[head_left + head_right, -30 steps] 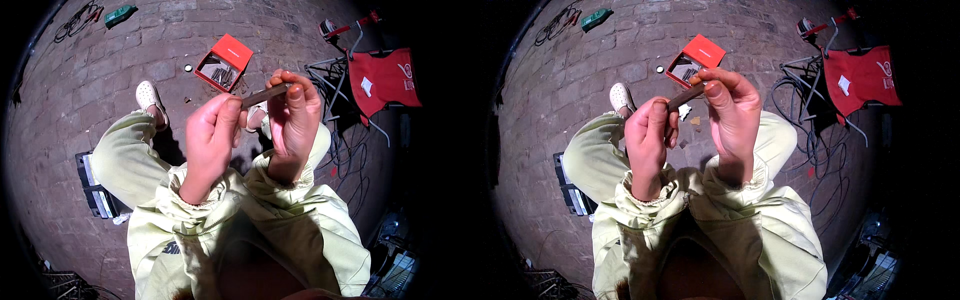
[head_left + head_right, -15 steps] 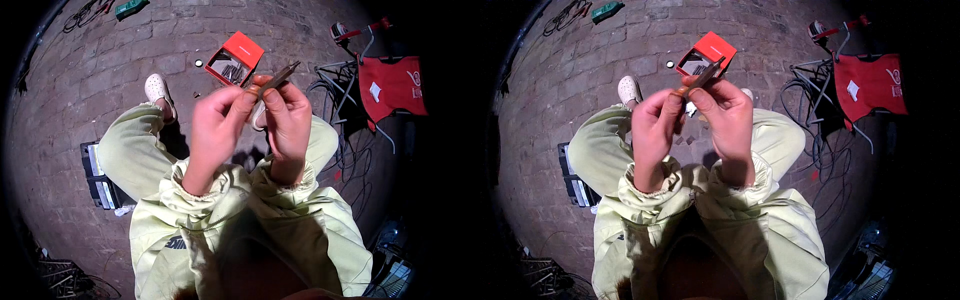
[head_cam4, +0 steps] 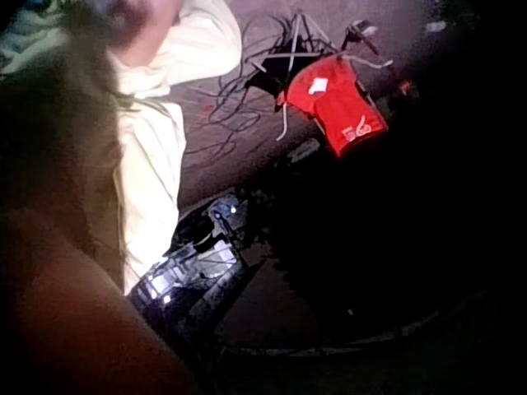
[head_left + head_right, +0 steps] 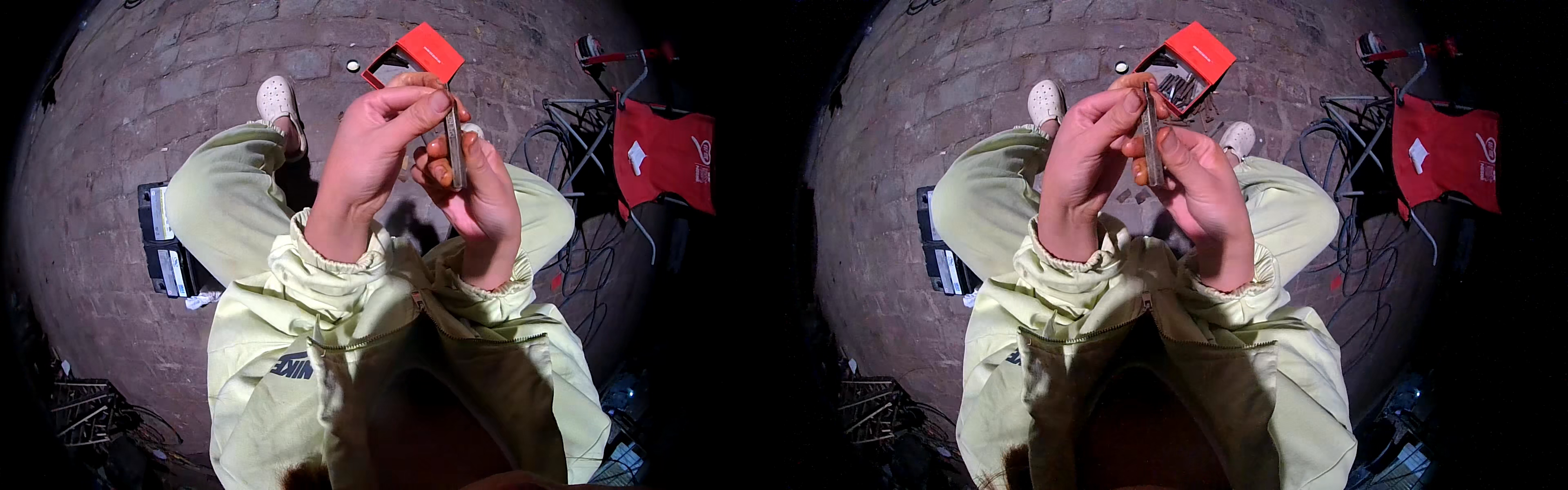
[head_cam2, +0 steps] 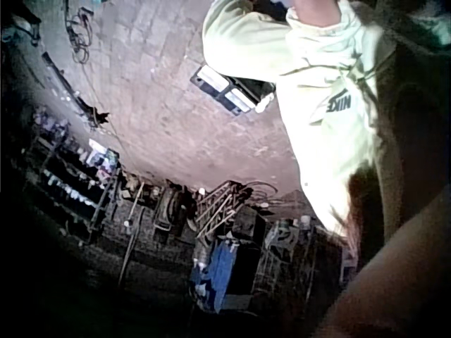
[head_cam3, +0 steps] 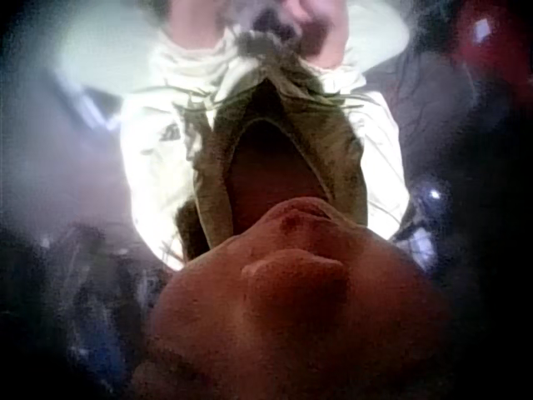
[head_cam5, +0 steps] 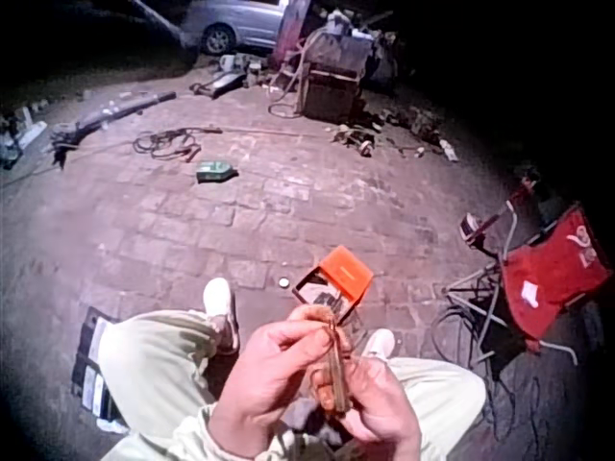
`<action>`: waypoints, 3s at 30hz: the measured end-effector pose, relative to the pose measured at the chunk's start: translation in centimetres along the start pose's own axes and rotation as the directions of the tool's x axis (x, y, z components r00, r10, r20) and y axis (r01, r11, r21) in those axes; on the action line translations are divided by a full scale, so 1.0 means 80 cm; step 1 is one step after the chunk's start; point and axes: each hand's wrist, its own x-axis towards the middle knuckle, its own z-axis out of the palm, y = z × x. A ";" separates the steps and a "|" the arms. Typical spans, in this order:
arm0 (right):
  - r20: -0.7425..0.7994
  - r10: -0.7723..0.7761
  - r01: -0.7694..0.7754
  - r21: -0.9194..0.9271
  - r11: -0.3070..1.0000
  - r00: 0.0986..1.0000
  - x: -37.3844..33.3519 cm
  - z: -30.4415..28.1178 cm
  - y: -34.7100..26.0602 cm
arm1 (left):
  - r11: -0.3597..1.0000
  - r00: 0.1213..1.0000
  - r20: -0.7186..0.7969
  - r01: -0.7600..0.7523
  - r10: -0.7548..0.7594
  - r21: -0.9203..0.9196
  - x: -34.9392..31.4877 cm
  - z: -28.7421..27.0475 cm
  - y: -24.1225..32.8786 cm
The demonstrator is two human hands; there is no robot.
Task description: The person sits on a brick floor and cleans small metal rods by hand. They pick up rods from a red box, rub them between their fingers to remove residue, and place them back into the box.
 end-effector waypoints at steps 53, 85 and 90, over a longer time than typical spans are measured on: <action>0.264 -0.828 0.326 -0.940 -0.106 0.494 0.045 -0.036 -0.025 | 0.997 0.997 -0.048 0.055 -0.058 -0.052 0.025 -0.014 -0.075; -0.714 -0.064 0.117 0.026 0.993 0.698 0.231 -0.336 0.197 | -0.132 0.982 -0.183 0.189 0.055 0.973 0.204 -0.221 -0.270; -0.858 -0.223 0.027 -0.238 0.971 0.462 0.255 -0.395 0.222 | -0.241 0.986 -0.119 0.145 0.120 0.960 0.242 -0.221 -0.325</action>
